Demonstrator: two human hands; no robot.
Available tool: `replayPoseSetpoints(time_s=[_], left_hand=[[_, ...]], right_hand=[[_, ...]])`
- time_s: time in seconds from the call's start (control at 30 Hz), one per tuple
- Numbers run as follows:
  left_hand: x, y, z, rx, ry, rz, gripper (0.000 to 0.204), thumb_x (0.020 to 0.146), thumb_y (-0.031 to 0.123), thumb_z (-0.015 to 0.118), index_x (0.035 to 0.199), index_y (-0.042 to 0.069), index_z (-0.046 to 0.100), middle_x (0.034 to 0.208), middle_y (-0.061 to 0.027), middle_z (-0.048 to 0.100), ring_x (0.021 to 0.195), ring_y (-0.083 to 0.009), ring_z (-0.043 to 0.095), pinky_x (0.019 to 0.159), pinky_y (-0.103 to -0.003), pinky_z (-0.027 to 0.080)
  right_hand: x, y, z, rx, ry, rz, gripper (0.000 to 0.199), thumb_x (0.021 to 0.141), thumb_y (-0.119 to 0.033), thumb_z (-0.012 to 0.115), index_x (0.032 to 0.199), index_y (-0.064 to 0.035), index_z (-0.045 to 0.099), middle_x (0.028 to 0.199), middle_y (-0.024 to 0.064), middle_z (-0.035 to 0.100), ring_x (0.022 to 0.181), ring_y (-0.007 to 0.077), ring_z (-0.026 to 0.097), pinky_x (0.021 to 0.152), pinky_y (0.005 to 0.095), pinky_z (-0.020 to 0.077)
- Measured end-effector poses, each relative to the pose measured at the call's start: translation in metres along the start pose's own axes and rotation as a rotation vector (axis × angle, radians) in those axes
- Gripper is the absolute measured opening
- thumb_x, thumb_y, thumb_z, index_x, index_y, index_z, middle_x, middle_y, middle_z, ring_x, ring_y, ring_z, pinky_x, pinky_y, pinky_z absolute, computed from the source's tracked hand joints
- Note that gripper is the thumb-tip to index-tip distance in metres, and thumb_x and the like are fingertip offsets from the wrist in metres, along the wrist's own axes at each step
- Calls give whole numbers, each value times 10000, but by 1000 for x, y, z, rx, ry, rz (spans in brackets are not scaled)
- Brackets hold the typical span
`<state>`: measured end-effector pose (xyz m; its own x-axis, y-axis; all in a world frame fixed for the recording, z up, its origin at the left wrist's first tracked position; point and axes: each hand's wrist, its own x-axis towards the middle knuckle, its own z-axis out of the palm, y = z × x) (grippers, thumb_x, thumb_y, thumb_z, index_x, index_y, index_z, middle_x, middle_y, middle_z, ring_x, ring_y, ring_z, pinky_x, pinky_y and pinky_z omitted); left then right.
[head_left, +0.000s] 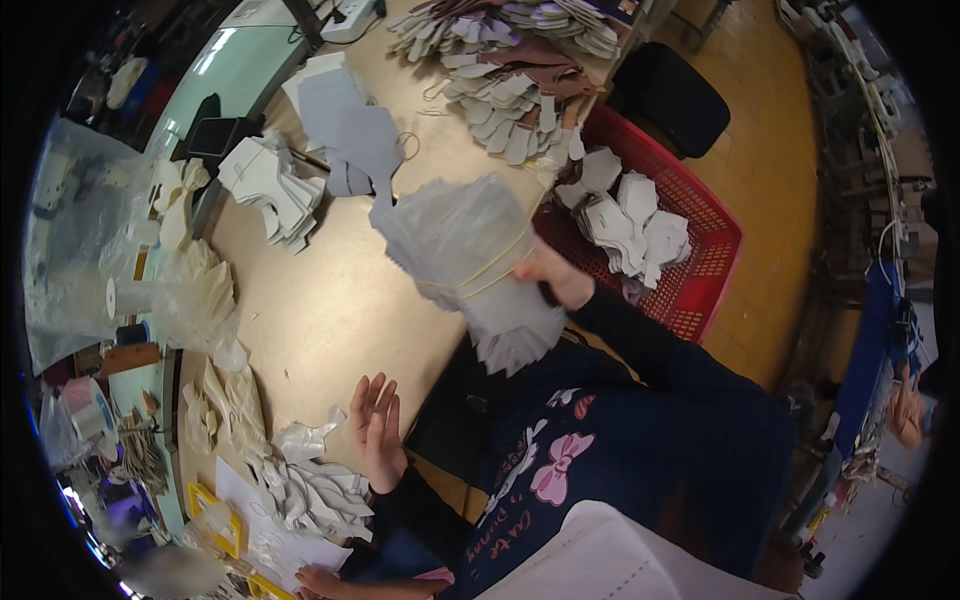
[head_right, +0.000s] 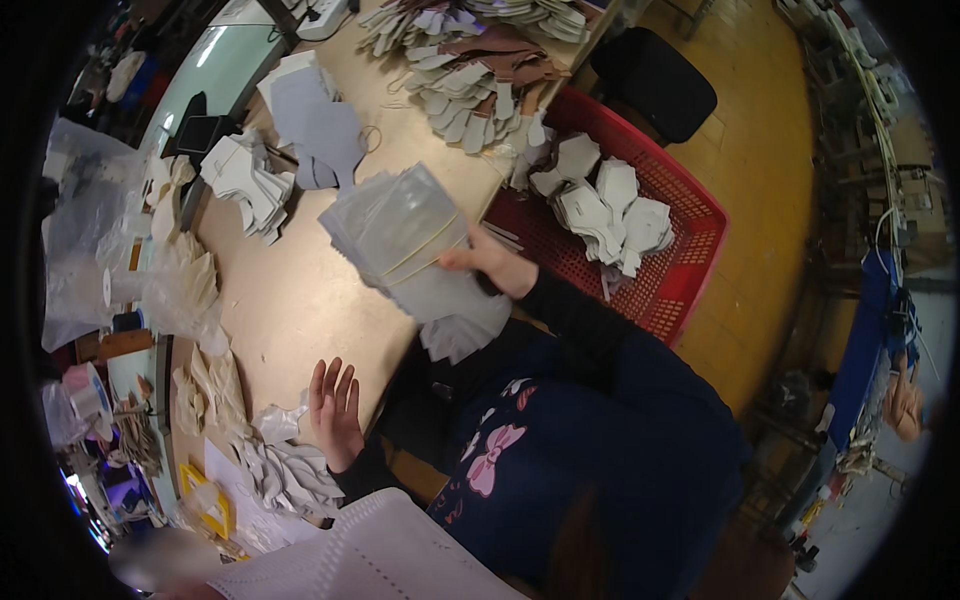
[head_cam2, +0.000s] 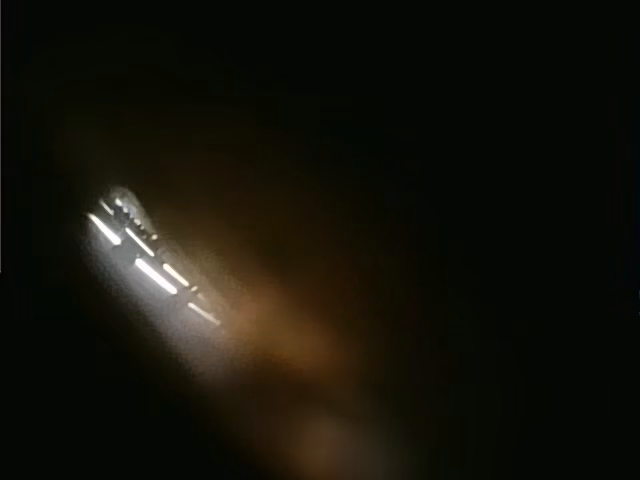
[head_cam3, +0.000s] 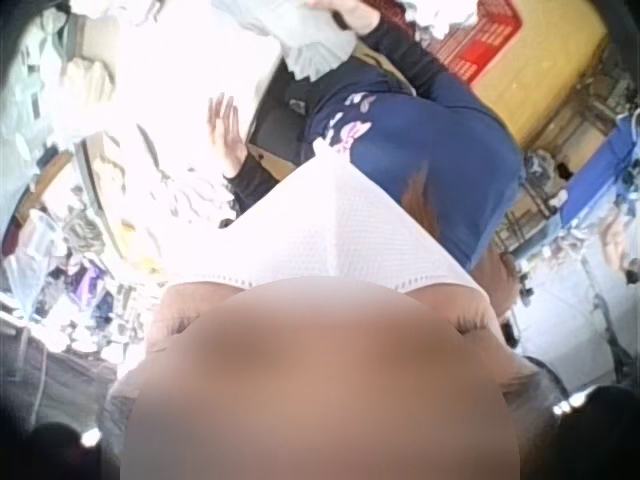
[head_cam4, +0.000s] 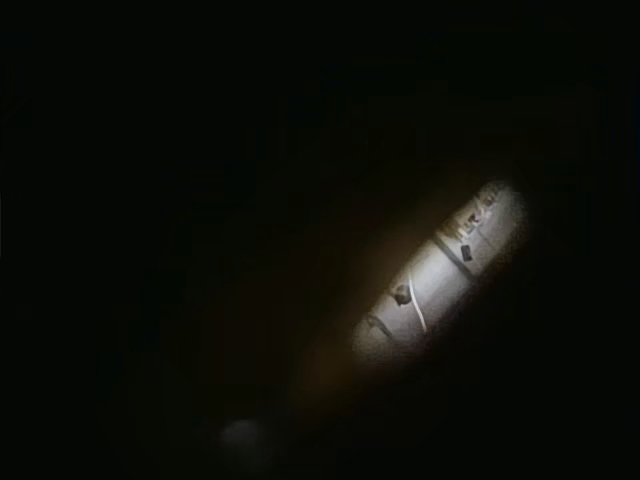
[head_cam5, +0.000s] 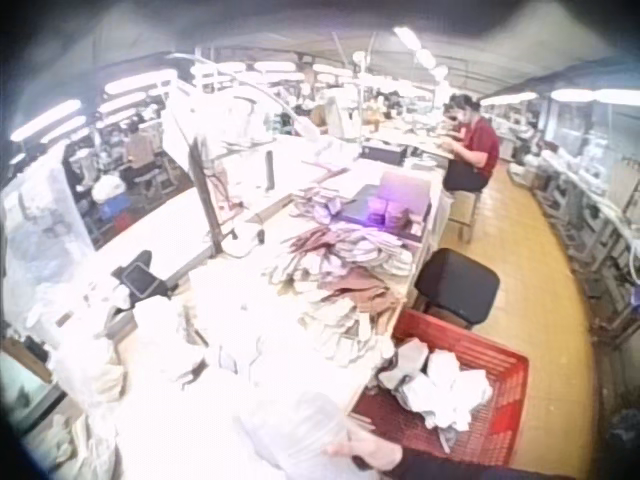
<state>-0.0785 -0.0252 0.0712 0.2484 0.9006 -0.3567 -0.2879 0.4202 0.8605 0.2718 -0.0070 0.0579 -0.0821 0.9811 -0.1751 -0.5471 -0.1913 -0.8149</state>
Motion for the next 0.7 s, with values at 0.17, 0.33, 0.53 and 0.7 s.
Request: replayPoseSetpoints(time_s=[0.17, 0.33, 0.53, 0.7], left_hand=[[15, -16, -9, 111, 70, -66, 524, 1013, 152, 559, 1493, -1, 413, 1481, -182, 484, 1337, -257, 509, 1137, -369, 366], [40, -46, -14, 266, 117, -36, 419, 1016, 132, 581, 1413, 16, 516, 1306, -140, 636, 1133, -186, 632, 986, -284, 462], [57, -70, -10, 312, 378, 26, 263, 1014, 130, 605, 1247, 7, 620, 1024, -95, 722, 765, -90, 654, 656, -165, 472], [53, -71, -12, 347, 375, 45, 240, 1017, 130, 604, 1212, -5, 640, 1023, -97, 719, 763, -83, 644, 650, -167, 466]], right_hand=[[-52, -12, -124, 2, -8, 172, 1031, 738, -282, 788, 1578, -11, 253, 1497, 158, 481, 1380, 268, 468, 1152, 381, 354], [-100, 21, -237, -116, 142, 272, 966, 767, -275, 777, 1565, -35, 289, 1451, 155, 515, 1321, 265, 517, 1122, 388, 397], [-77, 102, -302, -106, 398, 383, 795, 863, -272, 736, 1518, -32, 353, 1365, 141, 568, 1205, 243, 589, 1028, 367, 470], [-18, 158, -343, -67, 365, 406, 777, 844, -287, 757, 1480, -23, 397, 1332, 140, 592, 1173, 241, 597, 1013, 368, 462]])
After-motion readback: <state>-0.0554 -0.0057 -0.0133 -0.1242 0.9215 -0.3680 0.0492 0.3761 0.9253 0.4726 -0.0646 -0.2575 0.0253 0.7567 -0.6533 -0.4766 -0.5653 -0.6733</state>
